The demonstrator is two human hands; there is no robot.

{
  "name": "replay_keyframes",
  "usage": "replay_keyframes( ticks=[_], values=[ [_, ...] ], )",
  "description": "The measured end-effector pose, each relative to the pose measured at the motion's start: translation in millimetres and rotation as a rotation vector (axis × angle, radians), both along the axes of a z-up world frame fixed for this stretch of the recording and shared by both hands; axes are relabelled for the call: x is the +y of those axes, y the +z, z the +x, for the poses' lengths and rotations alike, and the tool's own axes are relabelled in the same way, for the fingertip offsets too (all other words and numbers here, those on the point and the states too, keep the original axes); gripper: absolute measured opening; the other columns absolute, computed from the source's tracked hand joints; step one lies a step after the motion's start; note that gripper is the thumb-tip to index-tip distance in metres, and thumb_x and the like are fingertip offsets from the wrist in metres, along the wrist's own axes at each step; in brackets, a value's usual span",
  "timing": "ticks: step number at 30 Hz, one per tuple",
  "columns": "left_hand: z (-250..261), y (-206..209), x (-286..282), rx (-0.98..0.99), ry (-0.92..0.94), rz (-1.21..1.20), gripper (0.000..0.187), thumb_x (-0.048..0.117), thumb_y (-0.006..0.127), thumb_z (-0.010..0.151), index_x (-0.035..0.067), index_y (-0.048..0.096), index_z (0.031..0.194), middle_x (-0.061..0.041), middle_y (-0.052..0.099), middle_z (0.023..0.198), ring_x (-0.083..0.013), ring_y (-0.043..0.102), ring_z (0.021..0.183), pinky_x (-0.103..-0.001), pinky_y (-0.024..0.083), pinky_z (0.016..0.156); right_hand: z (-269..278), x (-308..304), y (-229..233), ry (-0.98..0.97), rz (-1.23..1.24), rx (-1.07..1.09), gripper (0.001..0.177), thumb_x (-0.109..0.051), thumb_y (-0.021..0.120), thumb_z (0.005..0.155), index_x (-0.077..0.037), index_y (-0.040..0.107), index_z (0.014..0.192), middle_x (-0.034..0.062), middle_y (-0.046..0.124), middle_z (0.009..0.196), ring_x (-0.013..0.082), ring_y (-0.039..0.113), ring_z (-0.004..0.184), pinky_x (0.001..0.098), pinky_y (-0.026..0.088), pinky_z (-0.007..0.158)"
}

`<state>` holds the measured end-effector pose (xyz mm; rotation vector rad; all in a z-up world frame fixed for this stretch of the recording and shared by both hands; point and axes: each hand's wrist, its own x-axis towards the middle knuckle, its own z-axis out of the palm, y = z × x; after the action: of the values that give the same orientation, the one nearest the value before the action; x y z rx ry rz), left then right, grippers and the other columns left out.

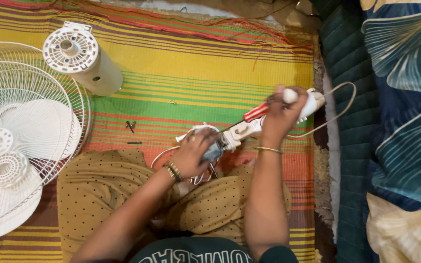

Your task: The person sits on a mat and repairs a disassembled electric fan. They use a screwdriver to tighten screws on the fan motor and handle the fan's internal components and wiring.

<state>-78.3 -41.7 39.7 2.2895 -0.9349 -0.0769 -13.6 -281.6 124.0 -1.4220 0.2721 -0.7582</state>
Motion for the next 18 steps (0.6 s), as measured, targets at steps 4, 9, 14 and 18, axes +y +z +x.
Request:
replay_keyframes(
  ticks=[4,9,14,18],
  values=[
    [-23.1,-11.2,1.6,-0.016,-0.162,0.531,0.082,0.041,0.074,0.081,0.033,0.037,0.154,-0.014,0.014,0.169,-0.0339,0.005,0.153,-0.071,0.002,0.116,-2.1,-36.5,-8.0,-0.179,0.165,-0.208,0.029,-0.027,0.065,0.109,-0.004,0.053,0.121,0.0013,0.062,0.104,0.0129,0.059,0.094,0.0320,0.053,0.086],
    [-8.9,-26.7,-24.8,-0.015,-0.099,0.722,0.071,0.038,0.071,0.084,0.041,0.042,0.149,-0.006,0.011,0.171,-0.0341,0.003,0.156,-0.074,0.004,0.114,-9.2,-51.4,-9.9,-0.149,0.492,-0.309,0.021,-0.025,0.065,0.100,-0.005,0.059,0.104,0.0044,0.062,0.091,0.0188,0.063,0.086,0.0358,0.055,0.078],
    [34.1,-49.6,-10.0,-0.023,-0.002,0.376,0.060,0.039,0.079,0.079,0.041,0.059,0.135,-0.006,0.038,0.160,-0.0318,0.031,0.150,-0.060,0.022,0.120,-24.3,-65.0,-4.4,0.040,0.750,-0.449,0.013,-0.013,0.062,0.085,-0.012,0.053,0.095,0.0054,0.060,0.084,0.0203,0.063,0.074,0.0361,0.054,0.065],
    [91.4,-57.2,9.7,0.130,-0.073,0.112,0.064,0.035,0.087,0.071,0.033,0.066,0.132,-0.010,0.047,0.156,-0.0324,0.043,0.142,-0.047,0.035,0.120,-35.2,-49.4,14.5,0.168,0.631,-0.568,0.013,-0.014,0.059,0.085,-0.010,0.050,0.093,0.0081,0.056,0.077,0.0219,0.057,0.062,0.0370,0.050,0.056]
  ],
)
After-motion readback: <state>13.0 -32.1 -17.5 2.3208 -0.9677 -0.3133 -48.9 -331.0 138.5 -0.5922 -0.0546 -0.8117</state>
